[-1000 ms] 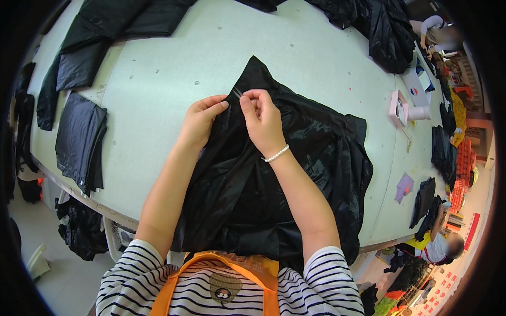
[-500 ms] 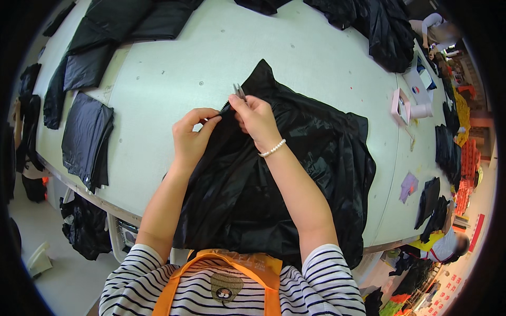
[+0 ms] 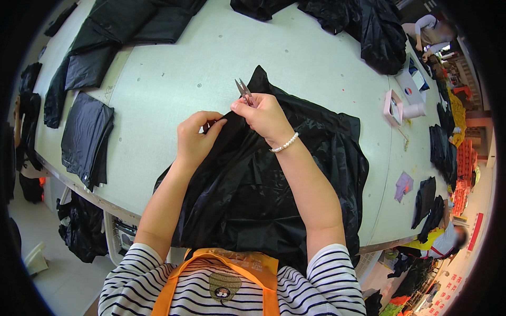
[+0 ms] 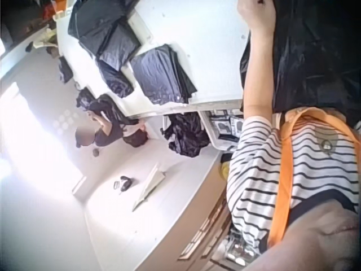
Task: The person folds a black jacket on a table, smoothing the fabric, aligning the sleeves, and folding it into a compact rectangle. The person then places the folded jacket into a plastic bag and sets it aside.
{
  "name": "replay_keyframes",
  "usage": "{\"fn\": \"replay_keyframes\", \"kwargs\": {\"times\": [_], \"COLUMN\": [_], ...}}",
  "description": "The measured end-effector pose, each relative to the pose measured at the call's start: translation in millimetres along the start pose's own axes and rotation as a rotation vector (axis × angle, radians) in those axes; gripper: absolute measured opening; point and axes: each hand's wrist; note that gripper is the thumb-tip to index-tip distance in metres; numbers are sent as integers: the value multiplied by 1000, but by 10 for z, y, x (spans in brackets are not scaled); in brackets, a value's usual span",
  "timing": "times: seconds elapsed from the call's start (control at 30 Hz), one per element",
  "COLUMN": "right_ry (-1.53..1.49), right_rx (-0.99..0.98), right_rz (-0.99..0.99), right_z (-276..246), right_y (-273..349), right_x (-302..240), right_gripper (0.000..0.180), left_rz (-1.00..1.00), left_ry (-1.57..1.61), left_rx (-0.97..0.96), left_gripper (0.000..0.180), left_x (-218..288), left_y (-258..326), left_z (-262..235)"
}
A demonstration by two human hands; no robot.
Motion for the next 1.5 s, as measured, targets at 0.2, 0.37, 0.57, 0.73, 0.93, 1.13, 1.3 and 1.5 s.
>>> {"fn": "replay_keyframes", "kwargs": {"times": [0.2, 0.37, 0.57, 0.73, 0.93, 1.13, 1.3, 1.5], "right_ry": [-122, 54, 243, -3, 566, 515, 342, 529], "right_rx": [249, 118, 138, 266, 109, 140, 198, 135], "right_rz": [-196, -210, -239, -181, -123, -114, -123, -107], "right_z": [23, -23, 86, -120, 36, -63, -208, -124], "right_y": [-60, -29, 38, 50, 240, 274, 395, 774], "right_x": [-3, -19, -15, -72, -138, -35, 111, 129], "right_gripper": [19, 20, 18, 16, 22, 21, 24, 25], "left_rz": [-399, -437, -413, -383, -393, 134, 245, 304], "left_ry": [742, 892, 697, 594, 358, -53, -167, -157], "left_rx": [-122, -100, -156, -193, -161, 44, 90, 123], "left_gripper": [13, 16, 13, 9, 9, 14, 18, 20], "left_x": [-27, -23, 42, 147, 185, 197, 161, 180], "left_y": [-53, -42, -49, -44, -36, 10, 39, 52], "left_z": [6, -14, -17, -17, -10, 146, 143, 132]}}
Point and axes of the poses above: each hand's wrist, its own y-axis away from the middle knuckle, its own z-axis out of the palm, x = y × z, and after that the axes turned 13 degrees about -x, right-handed
